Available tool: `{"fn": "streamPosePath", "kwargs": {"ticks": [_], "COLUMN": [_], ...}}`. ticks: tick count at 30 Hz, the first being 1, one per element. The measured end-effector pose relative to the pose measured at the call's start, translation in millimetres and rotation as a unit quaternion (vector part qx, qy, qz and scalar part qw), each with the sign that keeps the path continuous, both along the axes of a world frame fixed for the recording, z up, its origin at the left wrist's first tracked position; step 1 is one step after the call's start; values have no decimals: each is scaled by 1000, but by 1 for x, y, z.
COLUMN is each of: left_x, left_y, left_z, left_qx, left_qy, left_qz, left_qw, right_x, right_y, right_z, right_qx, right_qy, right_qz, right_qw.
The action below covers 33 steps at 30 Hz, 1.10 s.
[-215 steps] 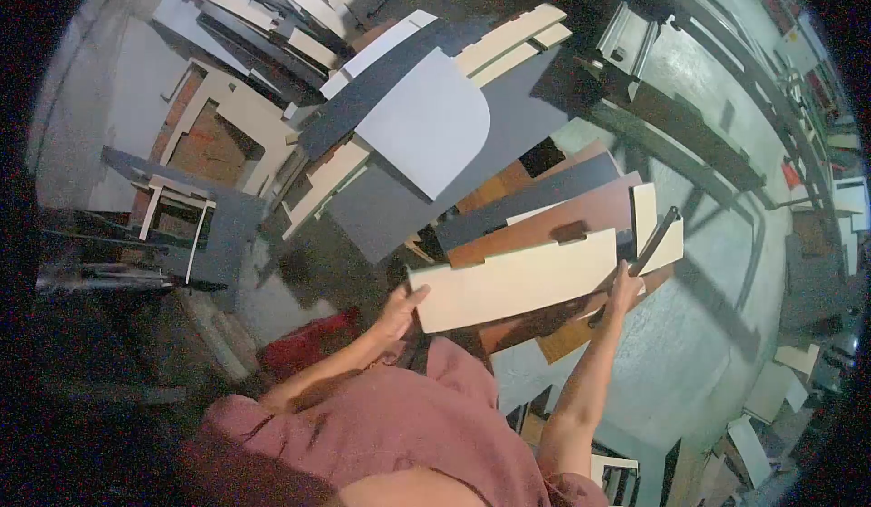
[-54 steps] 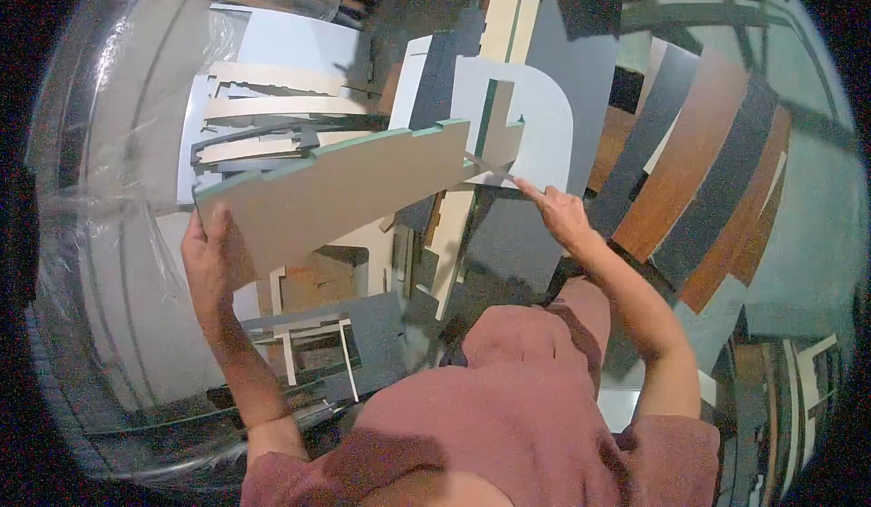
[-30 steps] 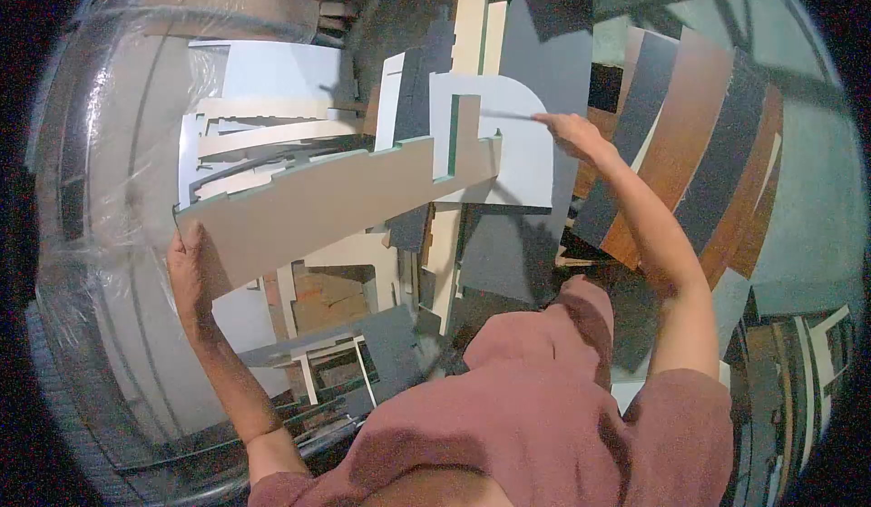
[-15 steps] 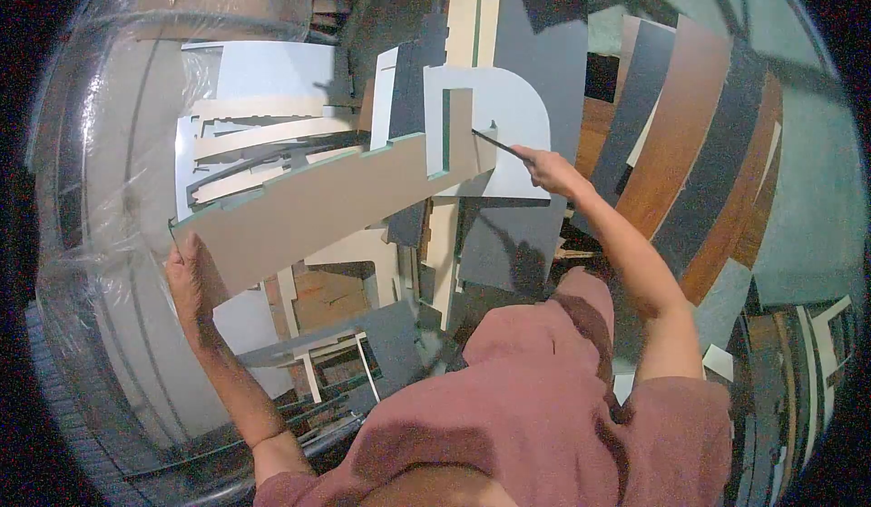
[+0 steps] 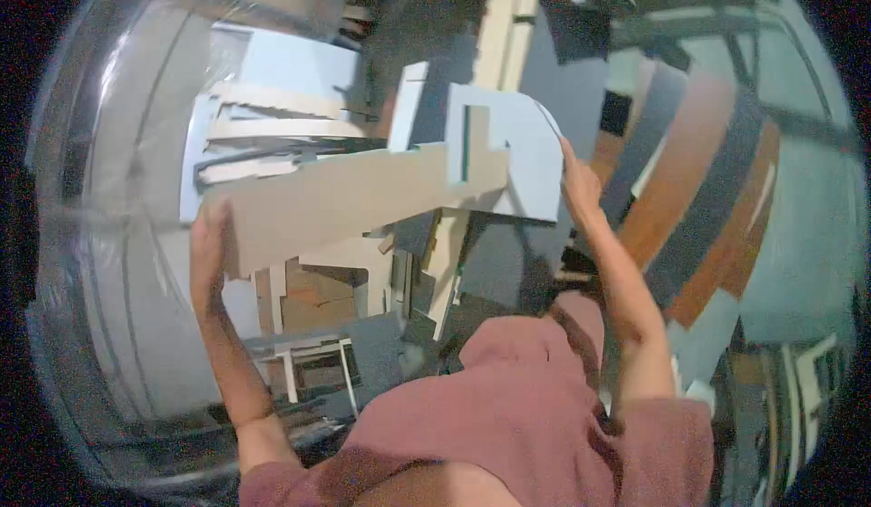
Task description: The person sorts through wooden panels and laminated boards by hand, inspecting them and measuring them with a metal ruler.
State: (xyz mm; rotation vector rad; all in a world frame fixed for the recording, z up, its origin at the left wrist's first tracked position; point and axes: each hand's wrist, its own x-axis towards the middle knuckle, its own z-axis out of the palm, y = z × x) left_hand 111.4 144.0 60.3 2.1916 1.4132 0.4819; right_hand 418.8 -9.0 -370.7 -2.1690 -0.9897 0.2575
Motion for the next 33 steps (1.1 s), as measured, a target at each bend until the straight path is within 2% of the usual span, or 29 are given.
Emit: {"fn": "streamPosePath", "kwargs": {"ticks": [1, 2, 3, 4, 5, 6, 7, 8, 9, 11, 13, 15, 17, 19, 20, 22, 24, 25, 26, 30, 32, 33], "left_x": [-7, -13, -5, -6, -3, 1, 2, -2, -3, 2, 6, 16, 26, 36, 41, 44, 46, 49, 51, 58, 59, 60], "left_y": [3, 8, -2, 1, 1, -2, -5, -2, 0, -15, -12, -26, -29, -34, -41, -40, -38, -38, -39, -56, -69, -71], "left_z": [-4, -4, 2, -3, -5, -3, 0, 2, 3, 7, 5, 12, 9, 11, 11, 5, -3, -5, -5, 0, 12, 12], "left_qx": [-6, 17, 101, 109, 107, 121, 56, 45, 32, -155, -150, 32, 71, 265, 199, 191, 183, 256, 327, 310, 316, 317], "left_qy": [-28, 26, 104, 44, -37, -74, -104, -71, -37, -187, -214, -49, -35, -4, -65, -61, -58, -63, -68, -109, 60, 63], "left_qz": [19, 10, -29, -51, -96, -148, -151, -180, -214, -244, -296, -325, -310, -260, -206, -213, -223, -269, -312, -295, -218, -222], "left_qw": [999, 999, 989, 992, 989, 979, 981, 980, 976, 939, 919, 944, 947, 929, 956, 956, 956, 926, 889, 897, 921, 920], "right_x": [-15, -35, -55, -76, -95, -113, -130, -143, -152, -169, -172, -170, -163, -158, -152, -136, -124, -117, -107, -101, -105, -107], "right_y": [-2, 0, -7, -10, -8, -11, -7, -3, -6, -5, -4, 5, 9, 7, 9, 19, 16, 15, 25, 20, 15, 13], "right_z": [22, 29, 69, 92, 89, 128, 132, 137, 168, 215, 247, 252, 254, 259, 256, 242, 241, 247, 239, 263, 272, 272], "right_qx": [58, 79, 61, 84, 123, 146, 239, 242, 268, 313, 285, 335, 353, 380, 401, 419, 409, 399, 362, 291, 272, 247], "right_qy": [83, 116, 184, 240, 241, 333, 318, 295, 347, 437, 448, 409, 409, 409, 387, 350, 363, 373, 346, 306, 265, 227], "right_qz": [11, 2, 25, 45, 64, 75, 86, 86, 125, 149, 156, 142, 107, 94, 78, 67, 86, 109, 100, 143, 170, 203], "right_qw": [995, 990, 981, 966, 961, 928, 913, 920, 890, 830, 833, 837, 835, 825, 827, 835, 833, 830, 860, 895, 909, 920]}}
